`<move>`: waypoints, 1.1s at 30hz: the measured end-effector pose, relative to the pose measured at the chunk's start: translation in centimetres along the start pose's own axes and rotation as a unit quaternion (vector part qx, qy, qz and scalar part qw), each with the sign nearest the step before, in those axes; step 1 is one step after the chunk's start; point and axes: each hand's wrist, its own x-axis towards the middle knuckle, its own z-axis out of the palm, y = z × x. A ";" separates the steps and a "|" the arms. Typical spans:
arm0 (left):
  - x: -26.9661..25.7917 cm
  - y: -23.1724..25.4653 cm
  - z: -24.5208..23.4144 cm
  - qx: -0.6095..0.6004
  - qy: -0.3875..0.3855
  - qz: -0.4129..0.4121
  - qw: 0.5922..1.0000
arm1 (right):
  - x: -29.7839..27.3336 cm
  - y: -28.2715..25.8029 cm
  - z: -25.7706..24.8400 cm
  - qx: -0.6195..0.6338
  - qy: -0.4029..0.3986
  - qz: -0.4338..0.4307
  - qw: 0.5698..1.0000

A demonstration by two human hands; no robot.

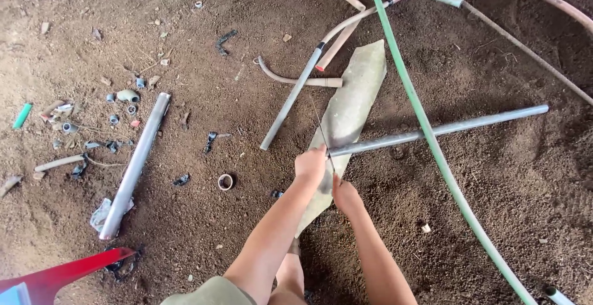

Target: Cutting a grey plastic pipe with a small hand saw in an outdoor work area.

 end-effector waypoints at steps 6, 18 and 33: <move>-0.2 0.2 -1.0 -0.014 -0.012 -0.007 1.000 | -1.6 2.5 3.6 0.157 0.012 0.087 0.984; -0.4 0.2 -1.7 -0.010 -0.052 -0.010 0.999 | 2.4 4.6 3.3 0.052 -0.010 0.027 0.998; -0.3 0.5 -2.5 -0.045 -0.064 -0.022 0.997 | -5.6 4.6 4.4 0.058 0.000 0.041 0.997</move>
